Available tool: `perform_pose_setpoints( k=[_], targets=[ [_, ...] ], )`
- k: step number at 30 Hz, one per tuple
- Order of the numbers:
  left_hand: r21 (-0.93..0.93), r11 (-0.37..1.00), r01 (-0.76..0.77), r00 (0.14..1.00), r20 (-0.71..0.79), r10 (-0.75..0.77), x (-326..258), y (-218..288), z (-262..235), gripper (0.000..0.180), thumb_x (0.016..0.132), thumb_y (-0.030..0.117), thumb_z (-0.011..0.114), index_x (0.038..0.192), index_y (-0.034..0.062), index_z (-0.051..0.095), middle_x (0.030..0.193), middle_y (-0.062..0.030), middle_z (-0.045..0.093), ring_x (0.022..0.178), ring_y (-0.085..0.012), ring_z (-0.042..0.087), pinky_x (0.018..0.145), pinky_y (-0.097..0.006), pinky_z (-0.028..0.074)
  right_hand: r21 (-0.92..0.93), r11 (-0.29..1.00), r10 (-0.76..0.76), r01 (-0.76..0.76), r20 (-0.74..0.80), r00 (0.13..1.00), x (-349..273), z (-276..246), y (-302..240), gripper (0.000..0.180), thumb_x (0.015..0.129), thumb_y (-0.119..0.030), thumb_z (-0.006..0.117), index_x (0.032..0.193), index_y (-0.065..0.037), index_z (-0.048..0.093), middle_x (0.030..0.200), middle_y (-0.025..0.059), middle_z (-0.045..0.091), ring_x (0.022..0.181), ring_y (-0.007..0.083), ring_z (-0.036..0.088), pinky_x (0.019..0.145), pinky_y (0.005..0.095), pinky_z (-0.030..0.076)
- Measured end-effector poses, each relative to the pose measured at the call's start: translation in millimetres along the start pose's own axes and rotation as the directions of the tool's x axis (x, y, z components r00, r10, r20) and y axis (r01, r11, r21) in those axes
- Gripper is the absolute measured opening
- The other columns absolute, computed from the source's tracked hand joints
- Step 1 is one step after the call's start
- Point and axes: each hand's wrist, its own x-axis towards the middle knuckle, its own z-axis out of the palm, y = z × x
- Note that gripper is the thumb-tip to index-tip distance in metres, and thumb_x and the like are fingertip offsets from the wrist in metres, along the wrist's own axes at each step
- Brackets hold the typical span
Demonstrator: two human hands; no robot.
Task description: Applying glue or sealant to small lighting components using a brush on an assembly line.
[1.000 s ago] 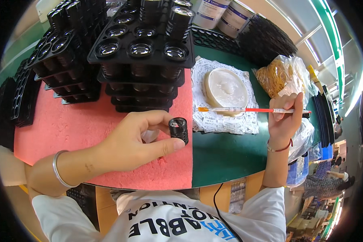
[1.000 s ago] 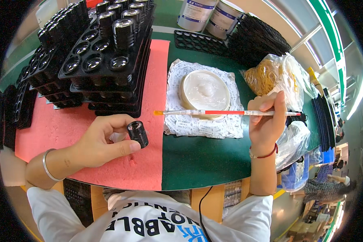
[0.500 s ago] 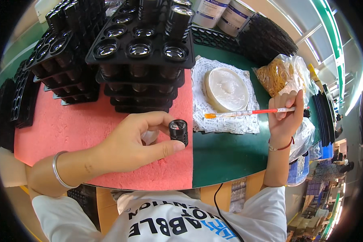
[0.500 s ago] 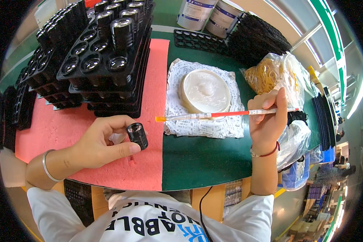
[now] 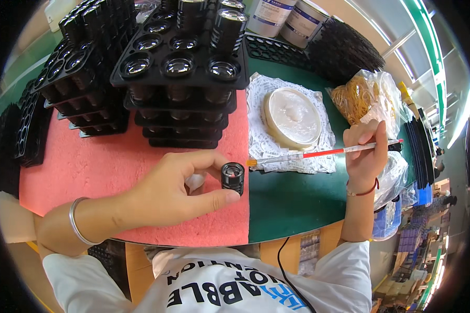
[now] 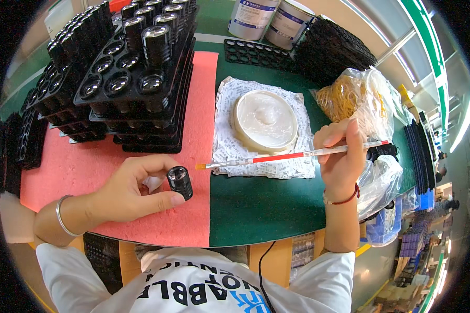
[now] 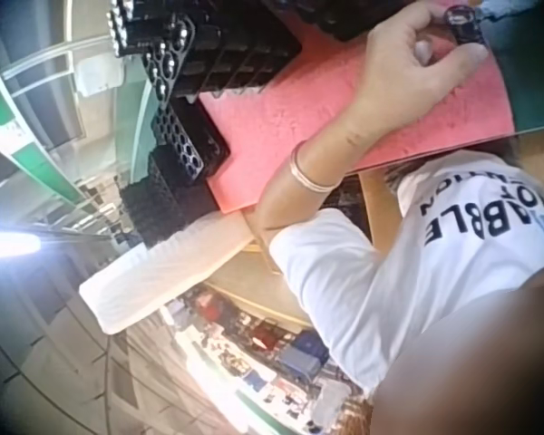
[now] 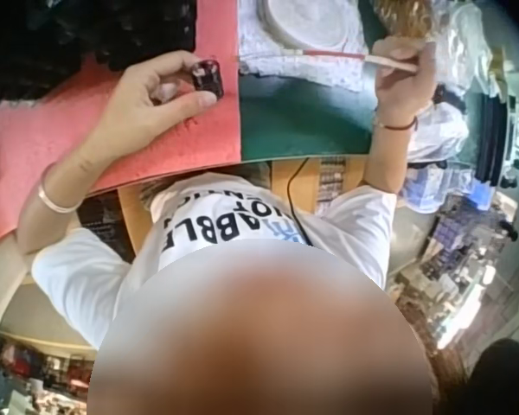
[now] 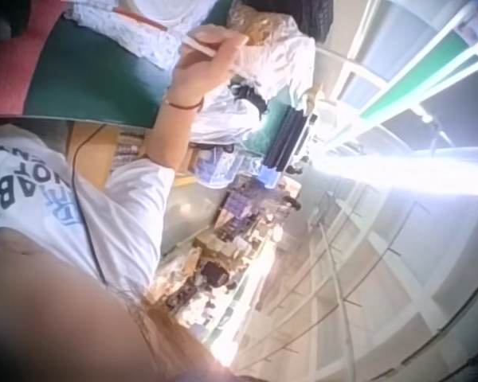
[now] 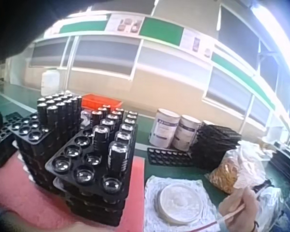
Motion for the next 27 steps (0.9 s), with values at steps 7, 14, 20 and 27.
perform_pose_setpoints(
  k=[7,14,20,27],
  targets=[
    [-0.009,1.000,-0.006,1.000,-0.004,0.006,0.8,-0.9,-1.2,0.022,0.079,0.014,0.065,0.097,0.0043,0.058,0.087,0.0032,0.059,0.052,0.0019,0.029,0.044,-0.016,0.025,0.013,0.999,0.030,-0.029,-0.072,0.997,2.6,9.2,-2.7,0.040,0.095,-0.027,0.028,0.062,-0.009,0.043,0.043,0.0004,0.037,0.038,0.0087,0.031,0.044,0.0246,0.025],
    [-0.046,0.999,-0.026,1.000,-0.012,0.026,1.4,-5.7,-1.5,0.022,0.080,0.015,0.063,0.098,0.0040,0.058,0.087,0.0026,0.060,0.052,0.0014,0.029,0.044,-0.017,0.026,0.170,0.983,0.085,-0.073,-0.066,0.994,4.5,0.7,-3.2,0.040,0.094,-0.028,0.033,0.062,-0.006,0.044,0.048,0.0029,0.040,0.039,0.0099,0.033,0.042,0.0244,0.027],
    [-0.091,0.995,-0.037,0.999,-0.015,0.035,3.2,-8.8,-0.4,0.022,0.080,0.015,0.063,0.098,0.0038,0.058,0.087,0.0023,0.060,0.051,0.0007,0.028,0.044,-0.018,0.025,0.177,0.981,0.093,-0.081,-0.056,0.994,4.3,1.6,-3.4,0.040,0.094,-0.027,0.032,0.063,-0.006,0.044,0.047,0.0025,0.039,0.039,0.0099,0.033,0.043,0.0248,0.026],
    [-0.030,0.999,-0.036,0.999,0.002,0.036,2.1,-3.9,-2.2,0.021,0.080,0.013,0.063,0.099,0.0038,0.058,0.088,0.0022,0.060,0.052,0.0010,0.029,0.044,-0.018,0.025,0.152,0.984,0.093,-0.087,-0.029,0.995,3.8,2.2,-3.0,0.040,0.095,-0.027,0.030,0.063,-0.006,0.045,0.047,0.0028,0.040,0.039,0.0100,0.034,0.043,0.0252,0.026]
  ],
)
